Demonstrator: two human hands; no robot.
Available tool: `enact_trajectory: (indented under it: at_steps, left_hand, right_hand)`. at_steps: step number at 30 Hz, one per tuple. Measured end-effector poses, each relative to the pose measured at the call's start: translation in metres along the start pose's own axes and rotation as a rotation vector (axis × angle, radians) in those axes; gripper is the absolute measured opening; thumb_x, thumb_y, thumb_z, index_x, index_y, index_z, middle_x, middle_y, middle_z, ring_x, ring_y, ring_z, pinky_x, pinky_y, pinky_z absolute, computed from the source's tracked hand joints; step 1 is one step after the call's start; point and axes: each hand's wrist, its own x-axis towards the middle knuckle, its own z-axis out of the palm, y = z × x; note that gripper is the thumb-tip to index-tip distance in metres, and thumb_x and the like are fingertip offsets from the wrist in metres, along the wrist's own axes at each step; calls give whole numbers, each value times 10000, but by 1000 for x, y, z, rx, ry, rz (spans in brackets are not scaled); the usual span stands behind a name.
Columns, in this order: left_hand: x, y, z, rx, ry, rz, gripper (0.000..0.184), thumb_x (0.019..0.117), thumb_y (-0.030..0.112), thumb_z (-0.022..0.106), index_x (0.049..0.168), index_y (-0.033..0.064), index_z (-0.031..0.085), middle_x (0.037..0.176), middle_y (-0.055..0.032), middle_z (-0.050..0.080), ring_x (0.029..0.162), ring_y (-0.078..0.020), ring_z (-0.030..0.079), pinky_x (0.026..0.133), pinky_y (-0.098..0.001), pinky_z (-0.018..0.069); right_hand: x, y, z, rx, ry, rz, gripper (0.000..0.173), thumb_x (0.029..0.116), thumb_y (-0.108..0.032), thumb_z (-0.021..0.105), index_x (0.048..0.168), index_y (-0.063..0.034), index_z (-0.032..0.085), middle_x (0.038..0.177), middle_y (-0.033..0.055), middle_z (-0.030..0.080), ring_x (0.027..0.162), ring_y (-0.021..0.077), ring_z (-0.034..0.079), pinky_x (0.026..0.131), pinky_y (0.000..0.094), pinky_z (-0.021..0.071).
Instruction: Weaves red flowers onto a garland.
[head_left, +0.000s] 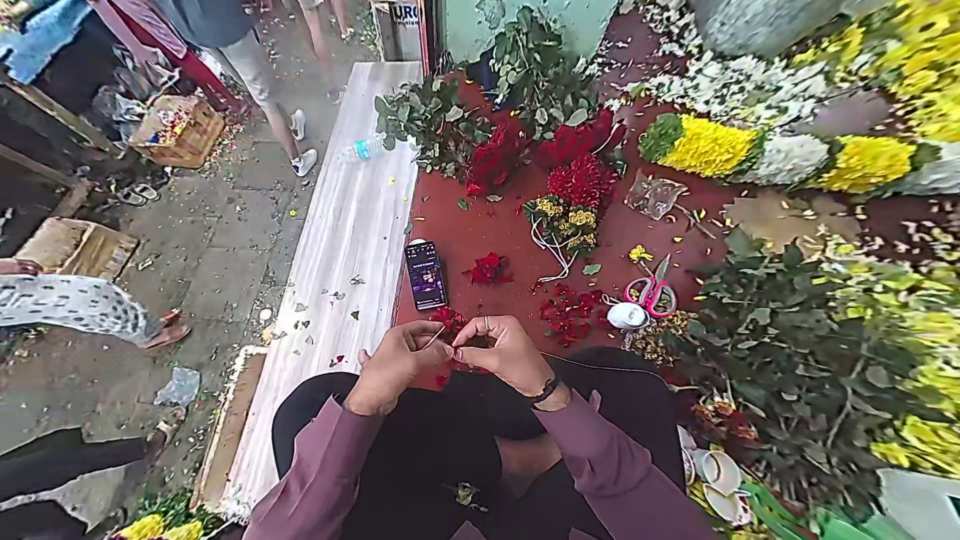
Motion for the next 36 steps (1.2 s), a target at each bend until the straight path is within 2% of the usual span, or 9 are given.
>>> enact_trajectory:
  at_steps: [4, 7, 11, 16, 24, 27, 29, 33, 36]
  left_hand:
    - [-1, 1, 0, -6, -24, -11, 526, 848, 115, 813, 1307, -47, 616, 976, -116, 762, 865, -186, 732, 790, -332, 612]
    - [0, 1, -1, -30, -32, -21, 539, 831, 90, 818, 1310, -50, 612, 971, -122, 760, 861, -184, 728, 800, -334, 608]
    - [0, 1, -4, -70, 2, -24, 577, 798, 91, 837, 1309, -45, 605, 971, -122, 754, 857, -191, 726, 794, -348, 613]
    - [1, 0, -5, -84, 16, -19, 584, 796, 85, 839, 1309, -56, 597, 968, -121, 755, 865, -191, 728, 793, -345, 614]
    - [1, -2, -6, -63, 28, -2, 597, 799, 85, 834, 1324, -56, 587, 971, -120, 756, 858, -184, 725, 775, -331, 607]
    - [1, -1, -6, -37, 33, 0, 621, 793, 84, 837, 1341, -43, 573, 935, -105, 745, 811, -180, 714, 737, -327, 606]
    - [0, 0, -4, -29, 18, 4, 645, 794, 89, 842, 1356, -48, 557, 942, -105, 746, 817, -180, 715, 751, -331, 610]
    - [0, 0, -3, -14, 2, 17, 547, 890, 165, 780, 1351, -49, 578, 1052, -123, 747, 931, -192, 723, 847, -347, 604]
    - [1, -2, -3, -24, 1, 21, 478, 928, 149, 744, 1335, -51, 592, 1047, -132, 745, 926, -197, 721, 852, -351, 601]
  right_hand:
    - [0, -3, -2, 52, -55, 43, 133, 848, -47, 781, 965, 4, 746, 828, 78, 736, 648, 136, 681, 600, 286, 596]
    - [1, -1, -8, 177, -152, 53, 220, 856, -24, 769, 1065, 28, 722, 870, 99, 728, 657, 145, 670, 569, 286, 575]
    - [5, 4, -15, 237, -331, -84, 484, 792, 54, 754, 1260, 44, 632, 1086, 148, 698, 901, 213, 708, 786, 362, 626]
    - [3, 10, -2, 77, -176, -166, 363, 820, -8, 785, 1173, 12, 704, 1065, 100, 737, 899, 173, 715, 789, 338, 626]
    - [3, 13, -7, 64, -209, -255, 279, 868, -40, 757, 1141, 8, 726, 1105, 101, 731, 887, 142, 702, 766, 309, 613]
    - [4, 12, -9, 104, -224, -214, 274, 906, -102, 741, 1152, 15, 714, 1073, 96, 732, 853, 135, 686, 733, 302, 592]
    - [3, 10, -7, 95, -162, -178, 205, 905, -50, 725, 1096, 25, 726, 1023, 101, 745, 860, 153, 707, 770, 320, 612]
    - [1, 10, -4, 129, -60, -135, 139, 905, 13, 705, 1038, 45, 726, 954, 121, 752, 783, 191, 731, 708, 342, 641]
    - [1, 8, -3, 165, -48, -128, 134, 907, 9, 705, 1033, 49, 726, 940, 122, 749, 770, 194, 728, 704, 345, 643]
